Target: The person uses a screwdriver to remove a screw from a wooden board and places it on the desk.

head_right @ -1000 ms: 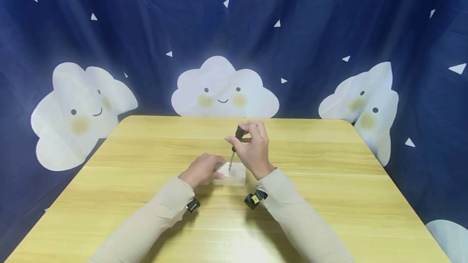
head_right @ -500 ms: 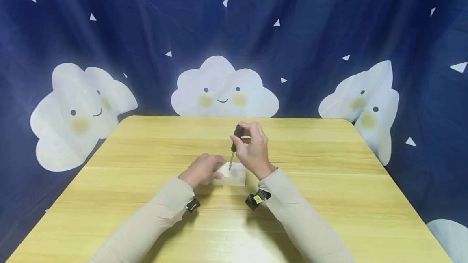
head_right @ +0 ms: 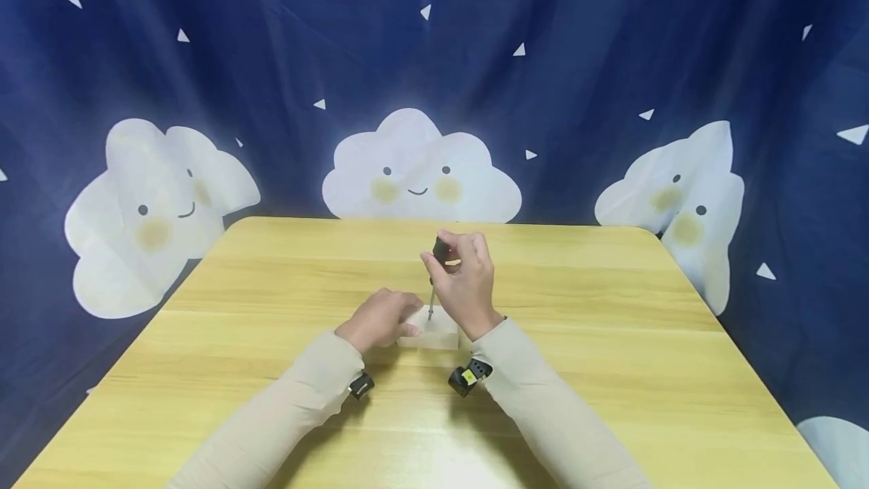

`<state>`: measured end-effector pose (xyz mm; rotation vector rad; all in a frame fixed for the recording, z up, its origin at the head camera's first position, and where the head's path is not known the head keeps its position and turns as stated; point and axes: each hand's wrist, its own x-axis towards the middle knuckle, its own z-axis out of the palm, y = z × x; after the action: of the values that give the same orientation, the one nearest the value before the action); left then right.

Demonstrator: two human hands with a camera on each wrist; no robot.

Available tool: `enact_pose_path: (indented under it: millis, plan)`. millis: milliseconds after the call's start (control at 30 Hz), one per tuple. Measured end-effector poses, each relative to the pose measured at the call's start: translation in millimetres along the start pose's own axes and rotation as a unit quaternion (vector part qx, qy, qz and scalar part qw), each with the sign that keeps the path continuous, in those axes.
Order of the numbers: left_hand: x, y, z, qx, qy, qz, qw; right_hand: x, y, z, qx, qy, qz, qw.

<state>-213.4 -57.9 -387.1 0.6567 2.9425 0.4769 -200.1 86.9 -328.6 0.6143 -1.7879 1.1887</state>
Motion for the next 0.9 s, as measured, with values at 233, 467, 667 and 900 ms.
enact_pose_path:
  millis: [233, 467, 667, 900]
  plan:
    - [1.4, -1.3, 2.9, 0.006, -0.006, 0.000, 1.0000, -0.8, 1.9, -1.1, 0.012, -0.002, 0.009, 0.9999]
    - [1.4, -1.6, 2.9, 0.006, -0.002, 0.001, 1.0000, -0.1, 4.1, -0.7, 0.021, 0.001, 0.012, 0.9997]
    - [1.0, -0.2, 2.2, 0.004, -0.003, -0.002, 1.0000, -0.1, 7.8, -1.2, 0.032, -0.002, 0.008, 0.9994]
    - [1.6, 0.3, 1.9, 0.002, -0.002, -0.002, 1.0000, -0.5, 9.1, -2.6, 0.044, -0.004, 0.014, 0.9989]
